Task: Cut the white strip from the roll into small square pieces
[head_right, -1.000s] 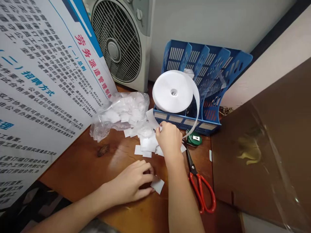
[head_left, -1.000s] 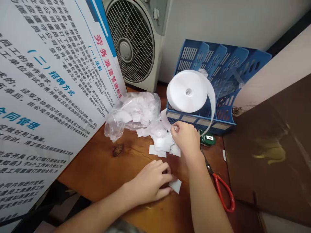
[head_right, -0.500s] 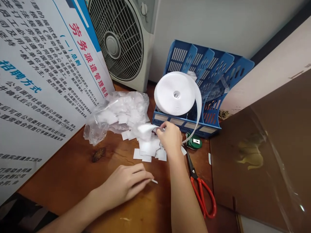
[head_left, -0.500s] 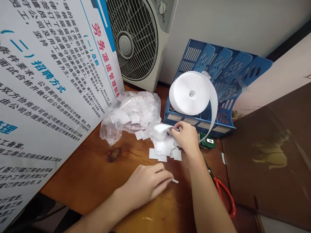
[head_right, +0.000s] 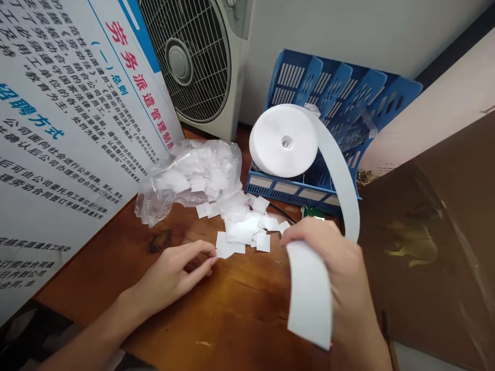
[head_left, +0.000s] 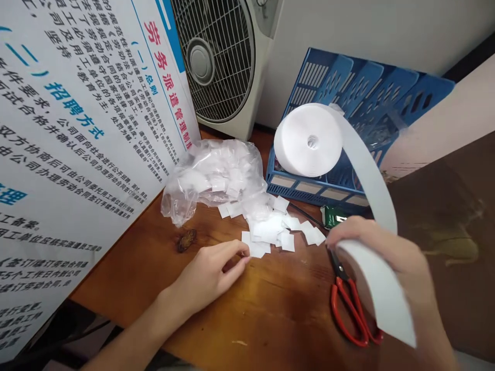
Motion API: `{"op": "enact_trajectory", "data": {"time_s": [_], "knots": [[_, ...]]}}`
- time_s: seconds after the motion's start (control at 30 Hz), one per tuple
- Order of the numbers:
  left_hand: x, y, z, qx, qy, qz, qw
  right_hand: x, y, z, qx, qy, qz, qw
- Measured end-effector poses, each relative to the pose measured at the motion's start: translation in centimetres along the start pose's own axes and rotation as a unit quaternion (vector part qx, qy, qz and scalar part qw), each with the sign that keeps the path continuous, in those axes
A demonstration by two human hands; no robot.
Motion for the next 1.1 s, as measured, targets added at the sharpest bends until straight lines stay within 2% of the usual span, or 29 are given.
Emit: {"op": "enact_trajectory", "data": {"time_s": [0.07,0.13,0.2,0.3,0.4,0.5,0.6,0.73,0.87,1.1], "knots": [[-0.2,-0.1,-0.1,-0.021,-0.004,0.009,1.0,-0.8,-3.0,-0.6,-0.022,0.026,-0.117,0.993],[-0.2,0.1,-0.6,-0.048,0.005,0.029,0.998,-1.5,-5.8,0.6,-0.052,-0.019,-0.179,0.982],[-0.2,0.3,-1.3,-0.084,0.029,0.045,0.995,-2.2,-8.0,2.3,-0.103,-0.085,-0.213,0.968],[-0.1,0.5,-2.5,-0.142,0.067,0.058,0.986,-2.6,-9.5,3.3,-0.178,-0.115,-0.205,0.956],[-0.3,1.0,-3.2,-0.161,0.101,0.083,0.978,-2.5,-9.3,3.3,-0.177,-0.102,-0.167,0.965],[-0.5,0.6,-3.8,-0.233,0.125,0.086,0.96,-2.4,-9.0,3.0,-0.117,-0.079,-0.155,0.978],[-0.4,-0.9,-3.3,-0.322,0.134,0.043,0.936,-2.5,-9.4,2.9,-0.016,-0.073,-0.174,0.982],[-0.2,-2.3,-1.9,-0.321,0.129,-0.012,0.938,-2.6,-8.8,2.9,0.058,-0.071,-0.134,0.987],[0.0,-1.9,-1.2,-0.319,0.087,0.006,0.944,-2.5,-7.6,2.4,0.054,-0.043,-0.063,0.996],[-0.2,-2.8,-2.6,-0.45,0.101,-0.006,0.887,-2.0,-7.1,0.9,-0.013,-0.004,-0.019,1.0]]}}
Point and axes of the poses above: each hand's wrist, its own x-axis towards the middle knuckle, its own y-axis out of the back of the hand, z = x × y, the point moved 10 cm from there along x, towards the middle knuckle, and after that the axes turned 13 degrees about -z, right-handed, at the moved point
